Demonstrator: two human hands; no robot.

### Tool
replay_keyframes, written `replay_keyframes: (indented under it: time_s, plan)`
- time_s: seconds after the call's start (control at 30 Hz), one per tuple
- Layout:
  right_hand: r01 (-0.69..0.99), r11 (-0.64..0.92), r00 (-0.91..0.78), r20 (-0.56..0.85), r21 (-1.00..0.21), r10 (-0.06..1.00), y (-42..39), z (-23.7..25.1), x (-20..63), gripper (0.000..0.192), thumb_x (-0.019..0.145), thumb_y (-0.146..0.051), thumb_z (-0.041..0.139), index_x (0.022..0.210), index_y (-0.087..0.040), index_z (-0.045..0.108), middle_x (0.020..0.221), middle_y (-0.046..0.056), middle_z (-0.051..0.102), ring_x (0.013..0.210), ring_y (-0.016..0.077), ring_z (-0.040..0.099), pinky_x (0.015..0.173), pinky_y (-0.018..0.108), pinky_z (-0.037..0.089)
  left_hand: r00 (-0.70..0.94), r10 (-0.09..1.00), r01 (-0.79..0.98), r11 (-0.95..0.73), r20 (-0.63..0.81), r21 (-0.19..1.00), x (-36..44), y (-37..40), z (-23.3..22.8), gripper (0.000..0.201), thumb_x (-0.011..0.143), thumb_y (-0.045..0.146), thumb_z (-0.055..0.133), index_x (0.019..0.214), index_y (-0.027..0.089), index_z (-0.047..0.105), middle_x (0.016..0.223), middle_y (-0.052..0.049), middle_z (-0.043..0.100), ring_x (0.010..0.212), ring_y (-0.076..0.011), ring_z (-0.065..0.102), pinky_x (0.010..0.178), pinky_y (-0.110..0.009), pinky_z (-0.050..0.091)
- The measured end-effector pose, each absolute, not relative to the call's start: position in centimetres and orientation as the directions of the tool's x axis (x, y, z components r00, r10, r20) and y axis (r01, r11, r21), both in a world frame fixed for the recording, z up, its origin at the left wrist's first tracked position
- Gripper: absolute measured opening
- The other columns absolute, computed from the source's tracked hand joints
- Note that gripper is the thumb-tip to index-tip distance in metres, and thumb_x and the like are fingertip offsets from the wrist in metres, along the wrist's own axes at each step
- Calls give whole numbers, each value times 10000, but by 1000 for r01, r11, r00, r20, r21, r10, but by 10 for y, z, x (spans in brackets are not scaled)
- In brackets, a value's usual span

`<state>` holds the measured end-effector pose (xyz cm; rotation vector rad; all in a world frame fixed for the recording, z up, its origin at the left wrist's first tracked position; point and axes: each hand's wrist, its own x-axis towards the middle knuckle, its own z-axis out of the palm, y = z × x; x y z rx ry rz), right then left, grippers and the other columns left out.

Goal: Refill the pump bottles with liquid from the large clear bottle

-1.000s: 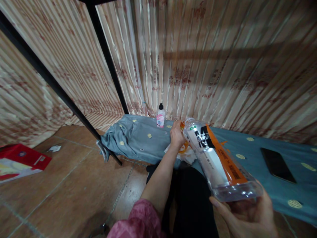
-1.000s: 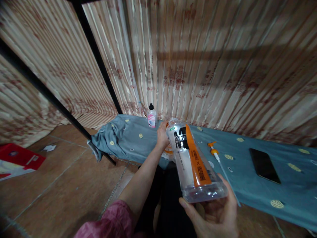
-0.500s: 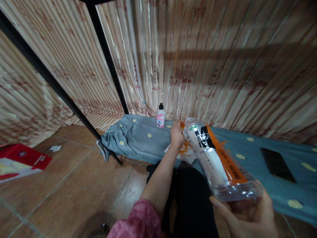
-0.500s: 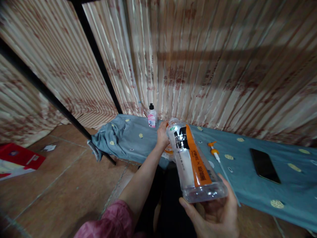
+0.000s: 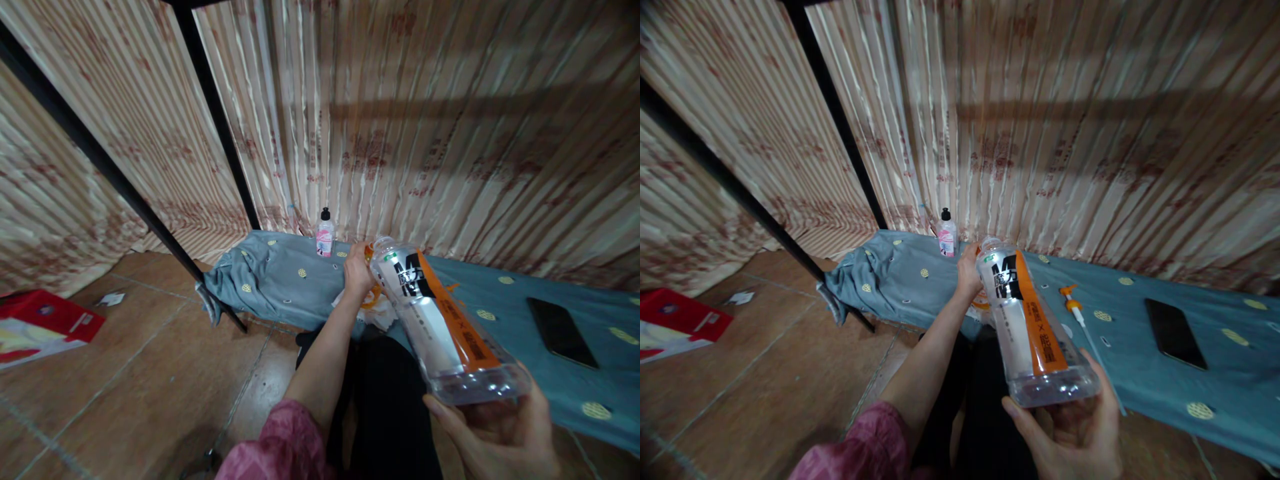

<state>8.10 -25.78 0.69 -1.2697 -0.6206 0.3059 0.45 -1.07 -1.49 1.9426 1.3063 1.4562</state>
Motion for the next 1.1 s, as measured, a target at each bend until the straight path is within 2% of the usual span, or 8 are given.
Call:
replay_keyframes:
  time_s: [0.13, 0.33, 0.47, 0.6, 0.8, 1.0, 1.1]
  plan:
    - [76, 274, 812, 219, -959, 541, -258, 7, 80, 964, 321, -267, 996, 1215, -224, 640, 1047, 75, 741, 795, 232, 736, 577, 287, 618, 32, 859, 459, -467, 511, 756, 5, -10, -14, 279, 844, 129, 620, 1114, 177, 674, 1097, -101, 715, 1077, -255, 667, 974, -365, 544]
    - [116, 298, 803, 266, -948, 533, -257, 6, 80, 928, 338, -271, 995, 1192, -226, 634, 1048, 73, 735, 784, 230, 733, 568, 292, 616, 36, 856, 449, -474, 515, 757, 5, -11, -13, 282, 845, 126, 623, 1122, 154, 671, 1107, -115, 716, 1085, -257, 663, 982, -368, 538]
    - [101, 282, 805, 245, -954, 540, -257, 7, 80, 951, 341, -281, 993, 1218, -227, 628, 1076, 87, 733, 815, 240, 735, 581, 304, 620, 38, 858, 455, -471, 512, 756, 4, -12, -13, 277, 848, 135, 626, 1119, 158, 674, 1097, -116, 715, 1077, -262, 664, 975, -373, 540]
    - [143, 292, 794, 285, -946, 537, -256, 7, 81, 923, 348, -285, 994, 1192, -223, 623, 1027, 71, 736, 759, 229, 726, 558, 299, 607, 34, 856, 441, -476, 515, 761, 4, -12, -13, 297, 848, 129, 621, 1139, 154, 672, 1111, -114, 715, 1091, -258, 662, 981, -367, 537]
    - [93, 285, 793, 244, -954, 558, -257, 6, 82, 940, 349, -276, 993, 1207, -210, 612, 1053, 86, 735, 794, 250, 730, 577, 320, 611, 35, 858, 443, -473, 512, 762, 4, -11, -12, 295, 837, 126, 631, 1127, 151, 678, 1103, -113, 718, 1084, -258, 666, 970, -362, 542]
    - [225, 271, 769, 341, -936, 541, -258, 10, 83, 898, 375, -315, 993, 1177, -185, 612, 982, 91, 743, 707, 246, 724, 517, 315, 596, 23, 867, 453, -453, 498, 768, 5, -12, -12, 286, 852, 137, 621, 1129, 175, 679, 1108, -101, 719, 1090, -257, 672, 986, -370, 542]
    - [216, 269, 785, 331, -939, 524, -256, 11, 82, 900, 358, -317, 994, 1165, -179, 620, 996, 93, 733, 731, 243, 724, 528, 311, 599, 27, 867, 453, -455, 498, 767, 5, -11, -12, 308, 835, 118, 638, 1137, 156, 680, 1123, -113, 719, 1097, -259, 671, 984, -364, 541]
